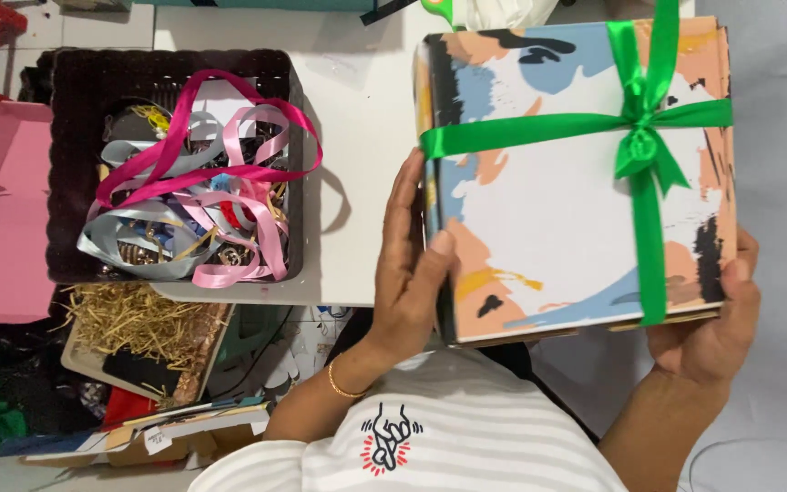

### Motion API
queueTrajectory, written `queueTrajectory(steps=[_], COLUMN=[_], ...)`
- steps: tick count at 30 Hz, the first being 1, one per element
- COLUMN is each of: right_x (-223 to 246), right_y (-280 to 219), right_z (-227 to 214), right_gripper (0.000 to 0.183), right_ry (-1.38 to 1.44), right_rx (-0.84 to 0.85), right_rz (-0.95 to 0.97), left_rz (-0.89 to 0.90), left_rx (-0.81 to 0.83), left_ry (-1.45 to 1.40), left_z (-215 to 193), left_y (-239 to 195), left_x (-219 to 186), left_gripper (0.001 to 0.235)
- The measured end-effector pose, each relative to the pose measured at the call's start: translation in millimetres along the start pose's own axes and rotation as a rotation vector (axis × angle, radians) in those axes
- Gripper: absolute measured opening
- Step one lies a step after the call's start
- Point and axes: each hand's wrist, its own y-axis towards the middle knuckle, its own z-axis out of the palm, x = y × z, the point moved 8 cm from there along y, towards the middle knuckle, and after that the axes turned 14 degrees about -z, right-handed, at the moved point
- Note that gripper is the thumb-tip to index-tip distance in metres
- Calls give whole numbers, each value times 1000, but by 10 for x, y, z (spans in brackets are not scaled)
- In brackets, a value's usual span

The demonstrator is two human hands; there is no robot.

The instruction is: Tying a green ribbon into a bow on a decorated gift box

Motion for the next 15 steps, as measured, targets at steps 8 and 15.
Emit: queueTrajectory(steps=[8,15], right_x=[36,-80], right_y=[112,140], right_z=[-73,31], right_gripper=[30,38], right_ry=[156,185], right_rx=[56,123], right_rz=[3,102], left_rz=[-224,-119], left_rx=[-27,20], left_ry=[-451,-525], left_z=[-309,-311], left_y=[538,592], left_x=[527,724], left_gripper=[46,19])
